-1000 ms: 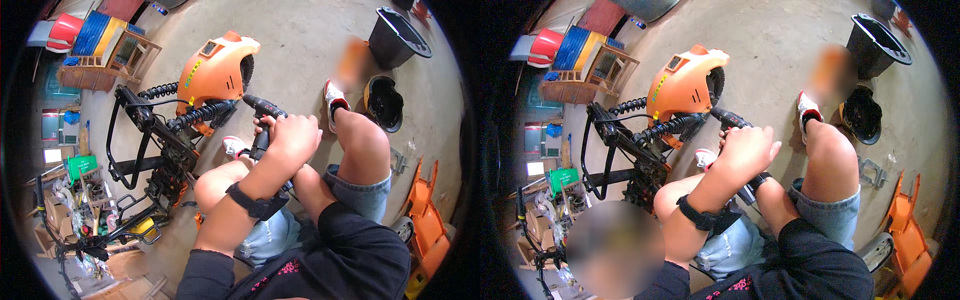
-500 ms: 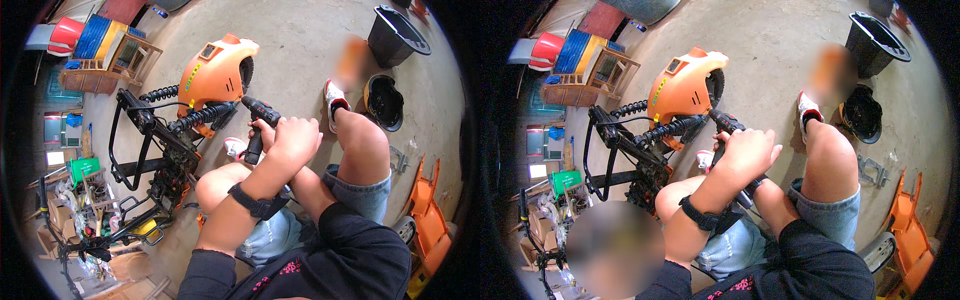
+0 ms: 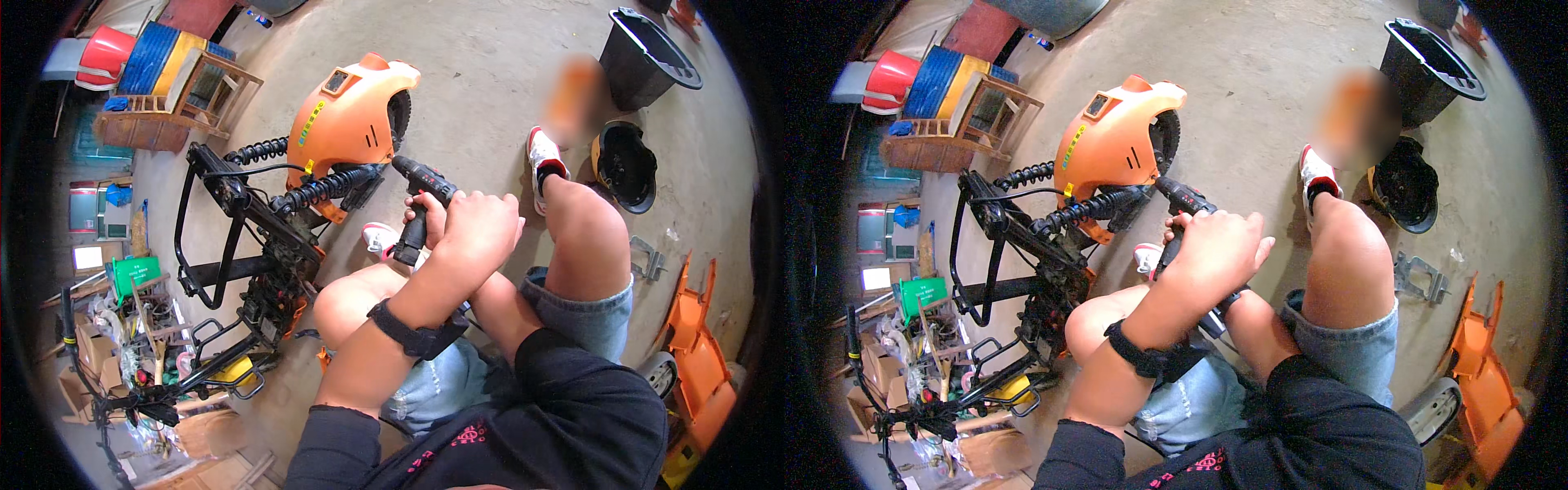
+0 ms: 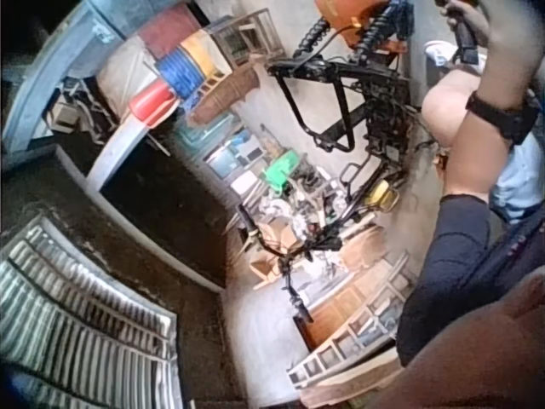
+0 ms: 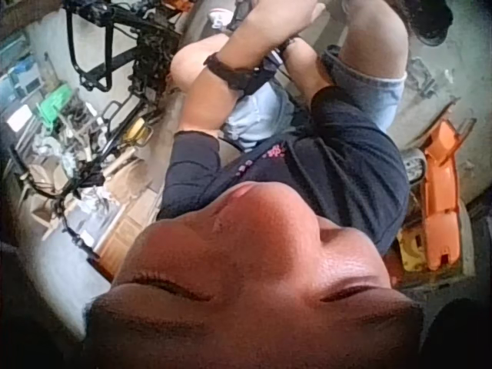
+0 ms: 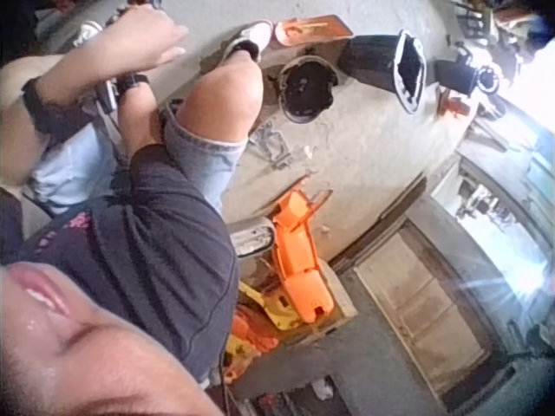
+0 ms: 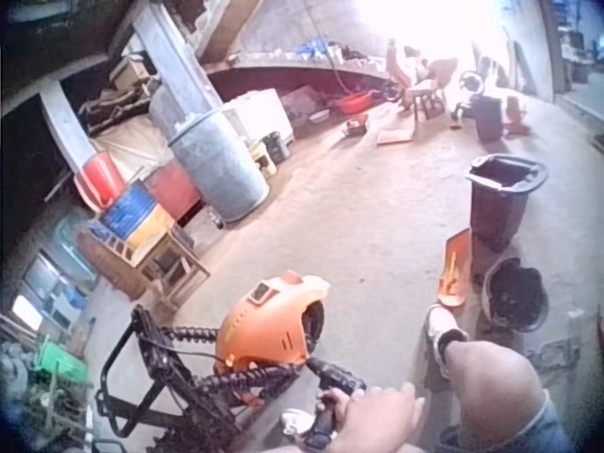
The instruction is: Removing screws using a power drill to disassemble plastic fairing components from a motorcycle.
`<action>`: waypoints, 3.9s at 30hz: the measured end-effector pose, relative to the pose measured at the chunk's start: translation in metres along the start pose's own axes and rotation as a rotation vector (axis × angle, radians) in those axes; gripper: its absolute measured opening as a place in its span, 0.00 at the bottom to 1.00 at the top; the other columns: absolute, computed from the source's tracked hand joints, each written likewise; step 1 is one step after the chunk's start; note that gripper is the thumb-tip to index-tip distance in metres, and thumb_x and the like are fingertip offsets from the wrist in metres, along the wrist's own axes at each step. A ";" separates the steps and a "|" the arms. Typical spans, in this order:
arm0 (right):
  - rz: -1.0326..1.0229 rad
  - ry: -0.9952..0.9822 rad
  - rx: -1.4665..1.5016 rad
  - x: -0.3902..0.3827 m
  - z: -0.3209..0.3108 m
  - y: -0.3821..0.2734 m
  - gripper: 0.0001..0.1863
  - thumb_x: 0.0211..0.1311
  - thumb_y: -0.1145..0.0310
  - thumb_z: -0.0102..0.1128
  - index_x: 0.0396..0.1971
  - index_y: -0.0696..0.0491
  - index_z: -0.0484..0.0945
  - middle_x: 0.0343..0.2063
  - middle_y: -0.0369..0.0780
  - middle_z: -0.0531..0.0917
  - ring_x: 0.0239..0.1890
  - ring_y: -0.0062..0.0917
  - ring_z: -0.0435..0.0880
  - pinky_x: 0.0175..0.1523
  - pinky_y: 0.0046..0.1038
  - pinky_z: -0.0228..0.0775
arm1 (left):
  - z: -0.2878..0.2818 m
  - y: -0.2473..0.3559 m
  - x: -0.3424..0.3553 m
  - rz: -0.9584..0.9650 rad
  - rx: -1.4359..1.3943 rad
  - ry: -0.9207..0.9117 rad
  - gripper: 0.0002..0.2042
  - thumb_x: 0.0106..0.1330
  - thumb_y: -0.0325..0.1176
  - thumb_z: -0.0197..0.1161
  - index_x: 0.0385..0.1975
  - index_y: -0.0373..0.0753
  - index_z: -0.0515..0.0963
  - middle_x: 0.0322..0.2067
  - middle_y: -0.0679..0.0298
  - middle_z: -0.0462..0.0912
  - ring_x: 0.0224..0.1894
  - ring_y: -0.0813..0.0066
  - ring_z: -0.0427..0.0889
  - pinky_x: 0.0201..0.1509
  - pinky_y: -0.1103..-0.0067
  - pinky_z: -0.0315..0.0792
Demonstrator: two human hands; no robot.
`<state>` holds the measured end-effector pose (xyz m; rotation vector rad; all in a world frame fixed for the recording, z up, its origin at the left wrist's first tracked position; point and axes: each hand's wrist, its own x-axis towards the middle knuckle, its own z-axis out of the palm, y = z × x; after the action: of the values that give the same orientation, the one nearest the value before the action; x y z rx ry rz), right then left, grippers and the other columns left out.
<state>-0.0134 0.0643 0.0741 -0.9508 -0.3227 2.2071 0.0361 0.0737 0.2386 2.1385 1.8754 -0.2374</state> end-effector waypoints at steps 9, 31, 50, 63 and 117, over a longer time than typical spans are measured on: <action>0.036 -0.020 0.043 0.001 -0.002 0.002 0.09 0.57 0.71 0.54 0.36 0.58 0.70 0.24 0.38 0.79 0.18 0.22 0.74 0.30 0.27 0.73 | 0.000 0.002 -0.005 0.017 0.006 -0.011 0.14 0.62 0.45 0.57 0.31 0.40 0.78 0.27 0.58 0.84 0.34 0.62 0.84 0.40 0.66 0.73; 0.458 -0.240 0.993 0.027 -0.032 0.008 0.13 0.59 0.73 0.50 0.42 0.64 0.66 0.26 0.39 0.76 0.23 0.22 0.75 0.37 0.29 0.73 | 0.005 0.000 -0.009 0.056 0.101 0.055 0.17 0.63 0.47 0.55 0.30 0.37 0.77 0.22 0.52 0.82 0.28 0.55 0.84 0.34 0.64 0.77; 0.264 -0.227 0.364 0.016 -0.051 0.015 0.24 0.61 0.52 0.49 0.44 0.59 0.68 0.32 0.42 0.77 0.34 0.27 0.77 0.37 0.30 0.74 | 0.010 -0.006 -0.019 0.071 0.025 0.112 0.15 0.63 0.44 0.56 0.27 0.37 0.76 0.22 0.53 0.81 0.29 0.56 0.83 0.34 0.66 0.75; 0.352 -0.278 0.475 0.028 -0.054 0.001 0.19 0.59 0.54 0.54 0.37 0.56 0.70 0.26 0.39 0.76 0.27 0.24 0.77 0.32 0.27 0.73 | 0.010 -0.004 -0.024 0.070 0.034 0.126 0.16 0.61 0.45 0.58 0.28 0.36 0.77 0.21 0.52 0.79 0.28 0.56 0.82 0.34 0.66 0.76; 0.276 -0.311 0.531 0.035 -0.054 0.017 0.29 0.61 0.42 0.53 0.49 0.51 0.74 0.21 0.31 0.77 0.24 0.14 0.76 0.24 0.16 0.66 | 0.024 0.002 -0.030 0.079 -0.011 0.064 0.14 0.62 0.44 0.58 0.29 0.37 0.77 0.24 0.56 0.82 0.29 0.58 0.82 0.36 0.69 0.75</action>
<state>-0.0003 0.0741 0.0093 -0.3782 0.2677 2.5063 0.0354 0.0380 0.2254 2.2322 1.8165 -0.1434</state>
